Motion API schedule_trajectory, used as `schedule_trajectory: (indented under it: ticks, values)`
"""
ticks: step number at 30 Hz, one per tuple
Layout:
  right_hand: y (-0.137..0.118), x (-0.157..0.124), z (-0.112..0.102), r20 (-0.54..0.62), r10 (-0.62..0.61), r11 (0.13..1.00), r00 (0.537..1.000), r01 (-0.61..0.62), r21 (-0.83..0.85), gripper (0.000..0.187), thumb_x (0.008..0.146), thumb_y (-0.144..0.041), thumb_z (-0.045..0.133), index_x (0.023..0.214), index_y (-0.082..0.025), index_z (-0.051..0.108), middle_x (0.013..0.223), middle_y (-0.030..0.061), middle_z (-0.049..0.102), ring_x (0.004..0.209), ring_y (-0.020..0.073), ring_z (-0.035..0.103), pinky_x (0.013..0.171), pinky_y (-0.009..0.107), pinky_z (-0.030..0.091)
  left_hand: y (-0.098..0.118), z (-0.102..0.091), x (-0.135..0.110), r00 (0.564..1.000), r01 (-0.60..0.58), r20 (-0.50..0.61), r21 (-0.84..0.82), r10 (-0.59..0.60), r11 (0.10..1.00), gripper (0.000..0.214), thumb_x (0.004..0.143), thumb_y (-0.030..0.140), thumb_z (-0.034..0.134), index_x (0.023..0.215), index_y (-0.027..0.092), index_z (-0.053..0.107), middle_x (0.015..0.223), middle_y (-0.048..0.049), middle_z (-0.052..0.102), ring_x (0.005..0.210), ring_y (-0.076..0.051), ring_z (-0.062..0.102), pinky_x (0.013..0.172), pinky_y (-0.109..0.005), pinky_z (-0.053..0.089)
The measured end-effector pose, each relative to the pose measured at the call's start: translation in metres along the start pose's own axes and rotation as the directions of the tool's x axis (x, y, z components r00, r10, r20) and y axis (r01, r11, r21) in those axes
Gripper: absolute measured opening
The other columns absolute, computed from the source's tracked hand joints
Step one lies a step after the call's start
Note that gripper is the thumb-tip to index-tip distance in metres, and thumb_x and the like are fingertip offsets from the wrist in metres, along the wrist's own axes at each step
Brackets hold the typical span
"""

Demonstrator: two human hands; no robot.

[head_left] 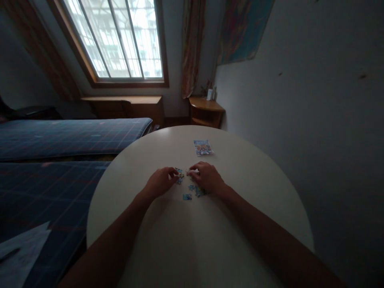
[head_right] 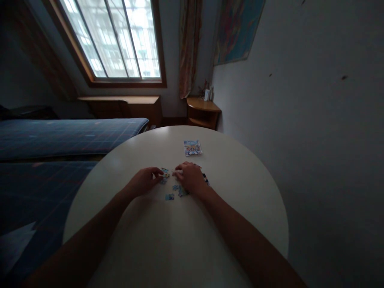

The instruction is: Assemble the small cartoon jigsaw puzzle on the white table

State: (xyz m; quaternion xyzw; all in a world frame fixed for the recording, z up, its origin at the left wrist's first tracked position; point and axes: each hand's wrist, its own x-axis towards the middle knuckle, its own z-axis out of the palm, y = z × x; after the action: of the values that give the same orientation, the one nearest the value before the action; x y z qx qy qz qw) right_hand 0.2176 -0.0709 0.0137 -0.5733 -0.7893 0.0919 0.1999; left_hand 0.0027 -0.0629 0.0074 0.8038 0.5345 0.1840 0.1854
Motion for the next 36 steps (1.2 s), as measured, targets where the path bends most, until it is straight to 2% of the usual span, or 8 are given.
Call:
schedule_trajectory:
  ticks: [3,7,12,16,21,25,31,36]
  values:
    - [-0.001,0.015,0.001,0.03,0.033,0.999,0.999,-0.031,-0.044,0.026,0.09,-0.038,0.063,0.105,-0.022,0.075,0.108,0.0104,0.071,0.099,0.0239,0.064,0.086,0.035,0.045,0.007,-0.004,-0.005,0.994,-0.073,0.082,-0.029,0.075,0.997,0.022,0.083,0.036,0.065,0.096,0.021,0.073,0.085,-0.0028,0.073,0.071,-0.017,0.065,0.066,-0.026,0.045]
    - [0.001,0.033,0.005,0.076,0.052,0.997,0.996,-0.047,-0.06,0.023,0.084,-0.039,0.069,0.1,-0.023,0.075,0.107,0.0105,0.069,0.096,0.0236,0.064,0.082,0.034,0.046,0.023,-0.006,-0.015,0.955,-0.148,0.255,-0.037,0.153,0.988,0.028,0.076,0.043,0.072,0.095,0.021,0.072,0.084,-0.0024,0.072,0.07,-0.019,0.065,0.063,-0.026,0.044]
    - [0.0,0.043,0.001,0.128,0.045,0.999,0.991,-0.041,-0.029,0.014,0.079,-0.029,0.074,0.09,-0.02,0.074,0.091,0.0068,0.073,0.08,0.0189,0.066,0.073,0.029,0.045,0.029,0.001,-0.02,0.931,-0.207,0.306,-0.007,0.199,0.978,0.024,0.074,0.036,0.075,0.093,0.023,0.073,0.095,-0.0043,0.071,0.084,-0.023,0.066,0.074,-0.029,0.046]
    - [-0.003,0.032,-0.004,0.097,-0.042,0.999,0.994,0.043,-0.001,0.01,0.084,-0.022,0.068,0.092,-0.021,0.074,0.093,0.005,0.074,0.084,0.0178,0.066,0.078,0.029,0.043,0.027,0.002,-0.02,0.926,-0.226,0.303,-0.034,0.225,0.974,0.019,0.076,0.032,0.073,0.092,0.023,0.073,0.098,-0.0053,0.069,0.086,-0.023,0.065,0.077,-0.03,0.047]
    - [-0.001,0.003,-0.004,0.089,-0.201,0.979,0.976,0.198,0.038,0.008,0.085,-0.026,0.072,0.091,-0.026,0.076,0.106,0.0039,0.074,0.101,0.022,0.065,0.097,0.04,0.036,0.027,0.002,-0.02,0.927,-0.212,0.301,-0.067,0.222,0.975,0.016,0.077,0.025,0.07,0.092,0.02,0.069,0.086,-0.003,0.07,0.073,-0.019,0.063,0.065,-0.026,0.043]
    - [0.003,-0.024,-0.004,0.007,-0.27,0.948,0.963,0.265,0.179,0.012,0.089,-0.026,0.066,0.094,-0.024,0.076,0.104,0.0053,0.075,0.099,0.0207,0.066,0.095,0.038,0.038,0.024,0.006,-0.015,0.944,-0.186,0.249,-0.145,0.218,0.972,0.009,0.078,0.025,0.067,0.085,0.018,0.067,0.078,-0.002,0.069,0.069,-0.016,0.061,0.061,-0.025,0.041]
    - [0.006,-0.046,-0.003,-0.009,-0.263,0.922,0.965,0.254,0.293,0.012,0.087,-0.03,0.068,0.095,-0.023,0.075,0.089,0.003,0.075,0.09,0.0184,0.066,0.085,0.031,0.044,0.022,0.007,-0.008,0.98,-0.134,0.106,-0.259,0.166,0.957,0.018,0.078,0.035,0.069,0.079,0.017,0.066,0.072,-0.0015,0.068,0.066,-0.015,0.061,0.061,-0.024,0.044]
    - [0.01,-0.044,-0.002,-0.006,-0.251,0.958,0.968,0.25,0.139,0.018,0.082,-0.031,0.074,0.099,-0.023,0.074,0.101,0.0066,0.072,0.1,0.0221,0.063,0.092,0.037,0.042,0.013,0.002,-0.004,0.991,-0.048,0.109,-0.21,0.073,0.976,0.023,0.082,0.039,0.062,0.082,0.019,0.073,0.068,-0.0017,0.07,0.063,-0.017,0.063,0.061,-0.025,0.044]
